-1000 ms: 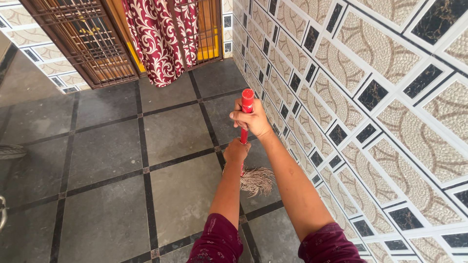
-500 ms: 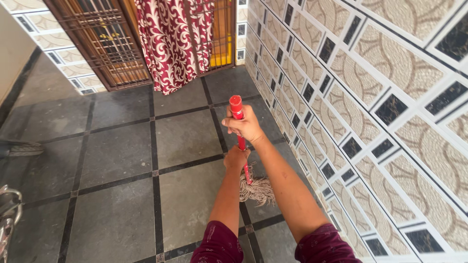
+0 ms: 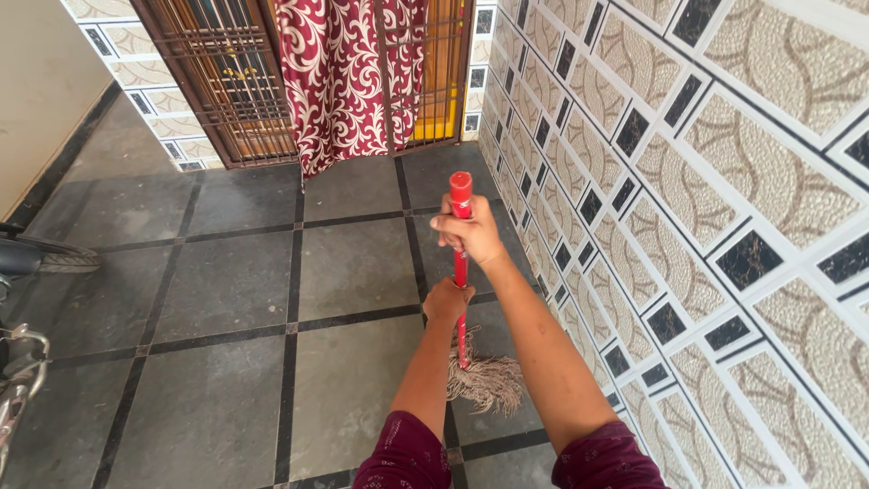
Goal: The person mops a tiled floor using a mop with a red handle, performing back and forth strokes across different sections of the entryway floor near a parked motorcycle.
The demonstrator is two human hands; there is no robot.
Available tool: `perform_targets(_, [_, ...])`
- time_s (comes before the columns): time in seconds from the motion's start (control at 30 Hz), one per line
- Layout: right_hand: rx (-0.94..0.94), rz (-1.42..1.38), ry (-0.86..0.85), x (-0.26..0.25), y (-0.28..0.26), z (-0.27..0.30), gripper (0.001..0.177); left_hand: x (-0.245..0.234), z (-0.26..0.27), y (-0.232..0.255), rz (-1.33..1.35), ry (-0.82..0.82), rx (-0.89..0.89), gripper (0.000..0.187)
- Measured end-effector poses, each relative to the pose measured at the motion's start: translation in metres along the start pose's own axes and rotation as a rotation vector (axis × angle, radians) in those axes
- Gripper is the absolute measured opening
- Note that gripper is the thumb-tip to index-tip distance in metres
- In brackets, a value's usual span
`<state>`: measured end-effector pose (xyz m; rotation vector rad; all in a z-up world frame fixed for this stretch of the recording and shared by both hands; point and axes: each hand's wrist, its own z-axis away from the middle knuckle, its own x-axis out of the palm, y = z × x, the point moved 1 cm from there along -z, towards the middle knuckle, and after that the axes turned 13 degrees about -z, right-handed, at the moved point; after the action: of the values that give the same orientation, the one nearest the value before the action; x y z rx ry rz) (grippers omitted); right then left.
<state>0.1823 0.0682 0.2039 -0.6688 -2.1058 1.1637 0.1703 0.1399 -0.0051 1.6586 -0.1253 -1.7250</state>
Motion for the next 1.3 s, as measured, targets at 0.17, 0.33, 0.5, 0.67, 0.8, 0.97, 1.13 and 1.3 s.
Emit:
perform_targets(0.17, [-0.014,-0.019,0.027,-0.028,-0.010,-0.006,0.027,-0.004,0.000,0.027,0.013,-0.022,0.007,0.032])
perform_targets(0.33, [-0.016,-0.028,0.025,-0.038,-0.015,-0.010,0.028,-0.008,0.000,0.037,0.060,-0.023,0.007,0.031])
perform_targets(0.5, [-0.038,-0.017,0.045,-0.037,-0.019,-0.009,0.028,-0.011,0.001,0.041,0.008,-0.037,0.027,0.036])
perform_targets(0.67, [-0.068,0.005,0.083,-0.030,-0.020,-0.006,0.027,-0.012,-0.003,0.037,-0.016,-0.064,0.054,0.037])
perform_targets(0.8, [-0.057,0.039,0.102,-0.014,-0.015,-0.006,0.026,-0.012,-0.011,0.023,0.008,-0.016,0.110,0.025])
perform_targets(0.97, [-0.027,0.061,0.094,0.002,-0.008,-0.010,0.025,-0.019,-0.020,0.008,-0.012,0.026,0.147,0.023])
perform_targets(1.13, [0.017,0.065,0.070,0.011,0.004,-0.003,0.028,-0.022,-0.018,-0.009,0.008,0.054,0.186,0.023])
perform_targets(1.3, [0.026,0.088,0.052,0.020,0.013,-0.001,0.030,-0.030,-0.025,-0.022,0.023,0.083,0.171,0.029])
